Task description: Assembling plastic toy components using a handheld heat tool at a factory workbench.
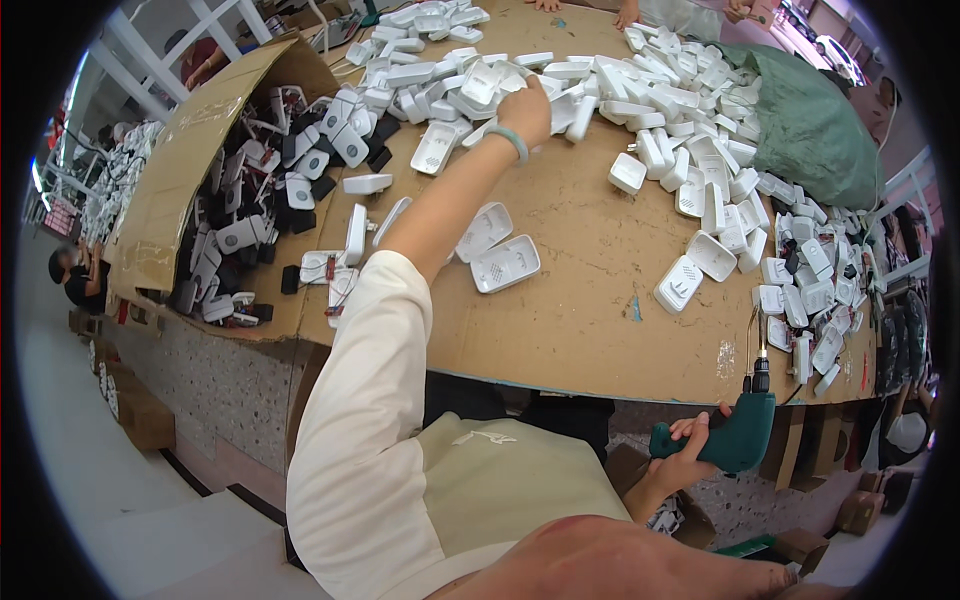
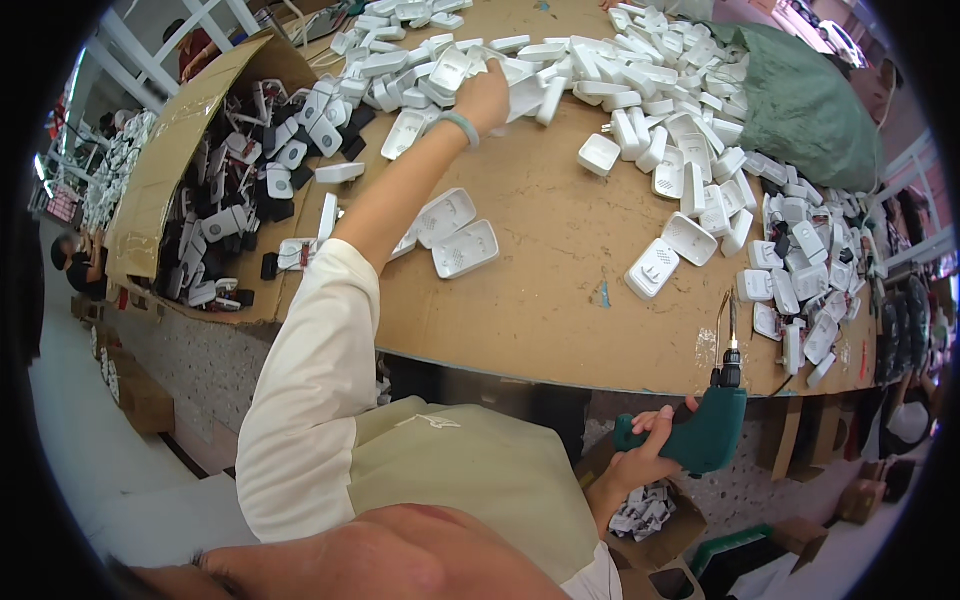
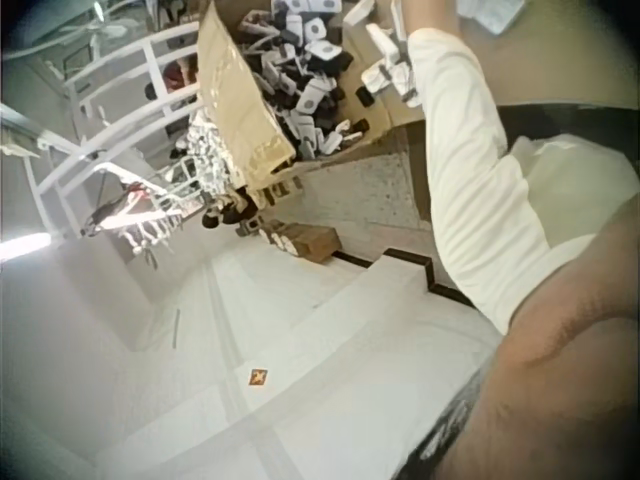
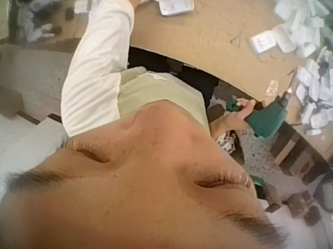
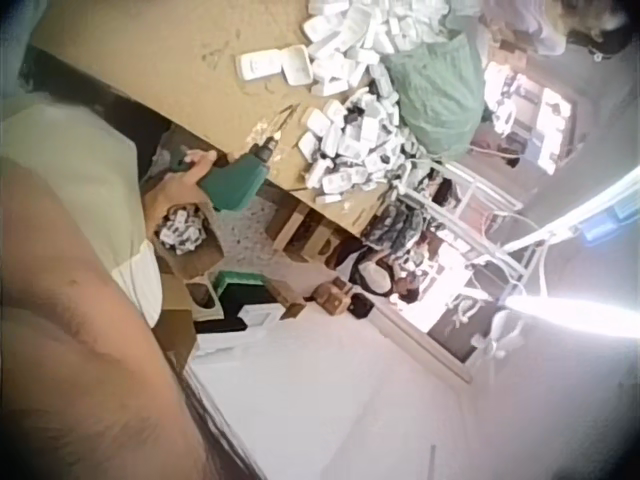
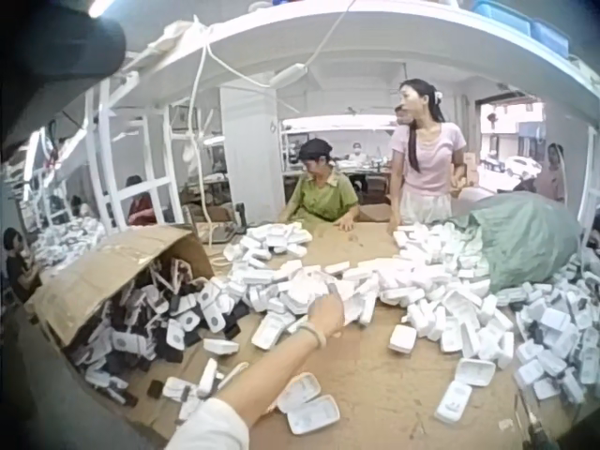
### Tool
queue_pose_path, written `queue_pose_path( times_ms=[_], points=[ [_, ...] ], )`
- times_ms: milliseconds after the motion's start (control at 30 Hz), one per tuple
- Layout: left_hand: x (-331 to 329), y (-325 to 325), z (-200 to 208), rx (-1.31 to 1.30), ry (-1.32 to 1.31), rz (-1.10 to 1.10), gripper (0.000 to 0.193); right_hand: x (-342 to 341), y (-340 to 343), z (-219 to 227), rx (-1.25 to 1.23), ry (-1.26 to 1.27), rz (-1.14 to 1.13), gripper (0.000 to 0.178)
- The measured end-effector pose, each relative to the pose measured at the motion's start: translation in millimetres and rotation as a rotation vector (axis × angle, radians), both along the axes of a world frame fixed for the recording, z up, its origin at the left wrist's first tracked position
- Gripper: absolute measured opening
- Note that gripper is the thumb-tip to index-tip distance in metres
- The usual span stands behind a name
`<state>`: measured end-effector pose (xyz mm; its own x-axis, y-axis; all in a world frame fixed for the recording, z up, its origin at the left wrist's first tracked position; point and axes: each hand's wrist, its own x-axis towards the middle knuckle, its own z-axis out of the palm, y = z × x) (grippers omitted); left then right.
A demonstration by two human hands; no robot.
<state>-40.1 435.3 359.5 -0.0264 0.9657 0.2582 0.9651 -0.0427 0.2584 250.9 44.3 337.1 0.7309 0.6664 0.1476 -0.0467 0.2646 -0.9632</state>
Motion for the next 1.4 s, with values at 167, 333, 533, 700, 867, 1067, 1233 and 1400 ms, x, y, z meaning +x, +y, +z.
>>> queue_pose_path(
  times_ms=[167, 333, 533, 700, 867, 1067, 1233, 1400],
  points=[
    [-18.2, -67.0, 34.0, -0.009, -0.257, -0.147, 0.066, 2.0, -3.6, -1.5, 0.039, 0.041, 0.038, 0.028],
    [-102.1, -172.7, 24.7, -0.024, -0.084, -0.072, 0.052, 6.9, -5.8, -2.8, 0.060, 0.033, 0.051, 0.027],
    [-164.6, -196.6, -27.4, 0.142, 0.029, 0.185, 0.044, -5.6, 11.7, -11.7, 0.015, 0.116, 0.238, 0.031],
    [-117.6, -172.7, -43.1, 0.022, 0.384, -0.106, 0.026, -22.9, 8.4, -1.4, 0.051, 0.104, 0.244, 0.032],
    [-98.8, -166.3, -43.1, -0.285, 0.061, -0.267, 0.040, -17.9, -2.5, -6.4, 0.063, 0.070, 0.166, 0.031],
    [-125.4, -157.0, -27.1, -0.286, -0.362, -0.512, 0.072, -14.5, 0.7, -3.4, 0.050, 0.061, 0.154, 0.031],
    [-166.3, -78.5, -38.3, -0.160, -0.061, 0.037, 0.083, -22.8, 10.3, 1.1, 0.044, 0.055, 0.207, 0.030],
    [-133.3, -64.8, -49.4, -0.049, -0.011, 0.241, 0.071, -18.4, 12.5, -8.6, 0.004, 0.004, 0.144, 0.030]
  ],
)
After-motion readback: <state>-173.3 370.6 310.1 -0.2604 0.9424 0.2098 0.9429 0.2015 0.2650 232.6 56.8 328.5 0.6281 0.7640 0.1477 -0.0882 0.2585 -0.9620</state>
